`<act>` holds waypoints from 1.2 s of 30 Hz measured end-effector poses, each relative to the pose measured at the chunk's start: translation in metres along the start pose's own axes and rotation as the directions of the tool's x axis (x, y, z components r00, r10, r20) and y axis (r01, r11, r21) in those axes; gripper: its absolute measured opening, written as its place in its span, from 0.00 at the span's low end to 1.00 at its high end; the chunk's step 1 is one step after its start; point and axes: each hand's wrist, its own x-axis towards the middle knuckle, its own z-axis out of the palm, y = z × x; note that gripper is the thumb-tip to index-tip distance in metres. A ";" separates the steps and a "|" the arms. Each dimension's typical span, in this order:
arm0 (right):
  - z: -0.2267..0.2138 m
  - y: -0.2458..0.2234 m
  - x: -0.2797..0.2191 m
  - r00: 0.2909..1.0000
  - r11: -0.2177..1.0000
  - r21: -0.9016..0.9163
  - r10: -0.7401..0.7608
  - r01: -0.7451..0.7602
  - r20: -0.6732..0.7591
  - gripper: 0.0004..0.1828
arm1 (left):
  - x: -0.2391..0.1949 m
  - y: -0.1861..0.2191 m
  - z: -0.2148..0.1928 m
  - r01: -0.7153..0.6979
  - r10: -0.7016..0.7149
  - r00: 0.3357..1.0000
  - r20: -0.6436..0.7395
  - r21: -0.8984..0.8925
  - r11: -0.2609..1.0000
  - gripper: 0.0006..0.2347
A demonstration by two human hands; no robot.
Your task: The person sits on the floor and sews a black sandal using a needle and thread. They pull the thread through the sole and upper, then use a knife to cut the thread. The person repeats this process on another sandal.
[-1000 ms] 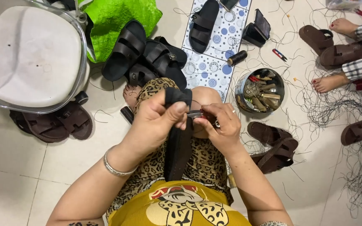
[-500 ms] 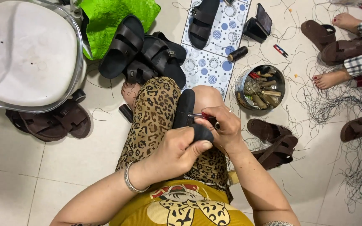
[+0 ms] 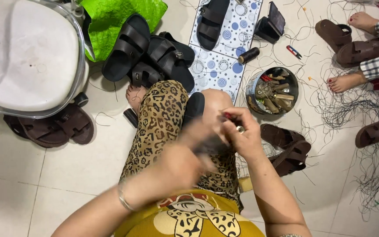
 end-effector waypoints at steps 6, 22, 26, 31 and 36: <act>0.022 0.001 -0.008 0.972 0.997 -0.007 -0.076 0.077 -0.221 0.17 | -0.022 -0.048 -0.026 0.561 -0.539 0.826 -0.164 0.153 0.813 0.16; 0.023 0.009 -0.004 0.962 0.994 -0.081 -0.087 0.068 -0.260 0.19 | -0.007 -0.094 -0.010 0.126 0.137 0.935 -0.326 0.669 0.732 0.18; 0.023 0.012 -0.003 0.957 0.992 -0.107 -0.099 0.072 -0.273 0.18 | -0.008 -0.097 -0.009 0.127 0.092 0.950 -0.299 0.637 0.760 0.19; 0.023 0.010 -0.004 0.957 0.991 -0.121 -0.088 0.056 -0.277 0.19 | -0.008 -0.105 -0.005 0.125 0.118 0.940 -0.319 0.647 0.752 0.19; 0.022 0.009 -0.001 0.954 0.985 -0.164 -0.106 0.062 -0.280 0.18 | -0.005 -0.103 -0.005 0.121 0.129 0.936 -0.328 0.644 0.755 0.19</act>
